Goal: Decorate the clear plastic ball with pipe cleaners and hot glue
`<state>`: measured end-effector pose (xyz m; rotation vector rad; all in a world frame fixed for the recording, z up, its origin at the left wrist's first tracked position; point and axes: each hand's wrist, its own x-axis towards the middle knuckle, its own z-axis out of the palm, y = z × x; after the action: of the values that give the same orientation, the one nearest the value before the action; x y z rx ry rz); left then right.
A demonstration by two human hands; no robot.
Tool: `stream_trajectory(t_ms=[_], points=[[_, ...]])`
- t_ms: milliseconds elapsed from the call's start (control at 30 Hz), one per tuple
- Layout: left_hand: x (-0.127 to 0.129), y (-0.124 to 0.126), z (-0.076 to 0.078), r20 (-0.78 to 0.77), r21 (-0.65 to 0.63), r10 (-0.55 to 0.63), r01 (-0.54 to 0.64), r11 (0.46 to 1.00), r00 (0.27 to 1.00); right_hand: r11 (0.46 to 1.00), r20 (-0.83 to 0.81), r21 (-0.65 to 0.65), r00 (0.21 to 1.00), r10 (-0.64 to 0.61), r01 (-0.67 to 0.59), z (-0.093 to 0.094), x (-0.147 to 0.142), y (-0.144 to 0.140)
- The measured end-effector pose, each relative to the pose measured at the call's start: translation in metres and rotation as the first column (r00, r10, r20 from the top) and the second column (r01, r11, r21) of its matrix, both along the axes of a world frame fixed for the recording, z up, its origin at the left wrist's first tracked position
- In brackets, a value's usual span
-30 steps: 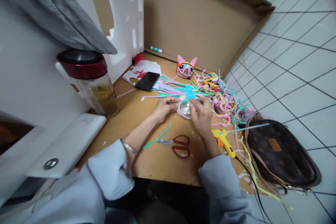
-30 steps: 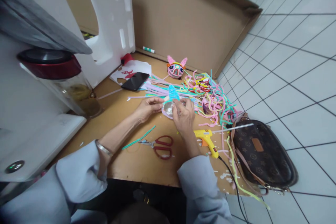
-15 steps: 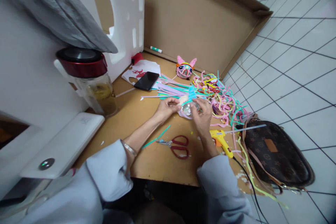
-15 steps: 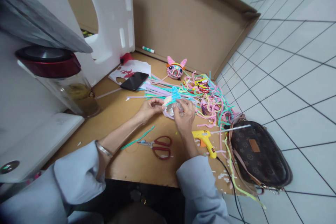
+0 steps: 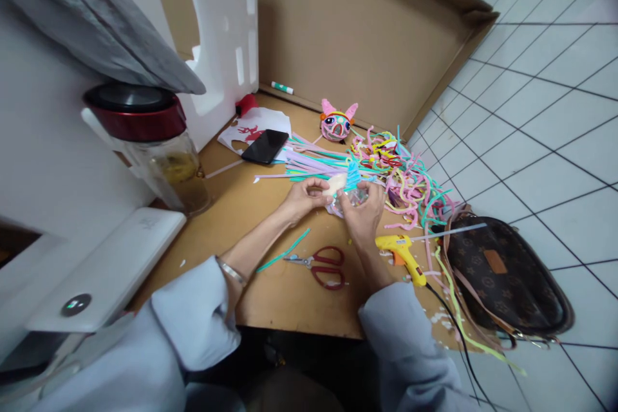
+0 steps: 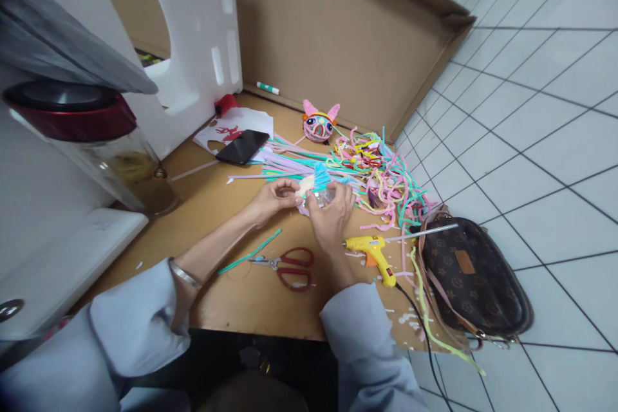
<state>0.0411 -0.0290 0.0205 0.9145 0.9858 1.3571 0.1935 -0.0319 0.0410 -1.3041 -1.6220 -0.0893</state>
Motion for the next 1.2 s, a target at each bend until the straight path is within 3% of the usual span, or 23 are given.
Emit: stream_trajectory(t_ms=[200, 333, 567, 867, 1033, 1200], points=[[-0.007, -0.001, 0.004, 0.072, -0.015, -0.111, 0.112, 0.994, 0.991, 1.0, 0.018, -0.015, 1.0, -0.023, 0.023, 0.0, 0.0, 0.0], [-0.012, 0.0, 0.006, 0.035, -0.009, -0.143, 0.143, 0.99, 0.989, 0.999, 0.003, -0.027, 1.0, -0.021, 0.021, 0.001, 0.0, -0.001], [-0.01, -0.001, 0.009, -0.003, 0.003, -0.082, 0.082, 0.997, 0.997, 0.999, -0.02, -0.044, 1.0, -0.015, 0.014, 0.002, -0.001, -0.002], [-0.006, 0.004, -0.003, -0.073, 0.022, -0.048, 0.049, 0.999, 0.996, 0.998, -0.049, -0.052, 0.999, 0.015, -0.018, 0.004, -0.002, -0.003], [-0.007, 0.003, -0.002, -0.077, 0.03, -0.058, 0.06, 0.998, 0.995, 0.996, -0.084, -0.044, 0.994, 0.072, -0.076, 0.005, 0.0, -0.004], [-0.008, 0.002, 0.0, -0.09, 0.032, -0.056, 0.059, 0.998, 0.994, 0.999, -0.029, -0.032, 0.999, 0.025, -0.026, 0.002, -0.003, -0.004]])
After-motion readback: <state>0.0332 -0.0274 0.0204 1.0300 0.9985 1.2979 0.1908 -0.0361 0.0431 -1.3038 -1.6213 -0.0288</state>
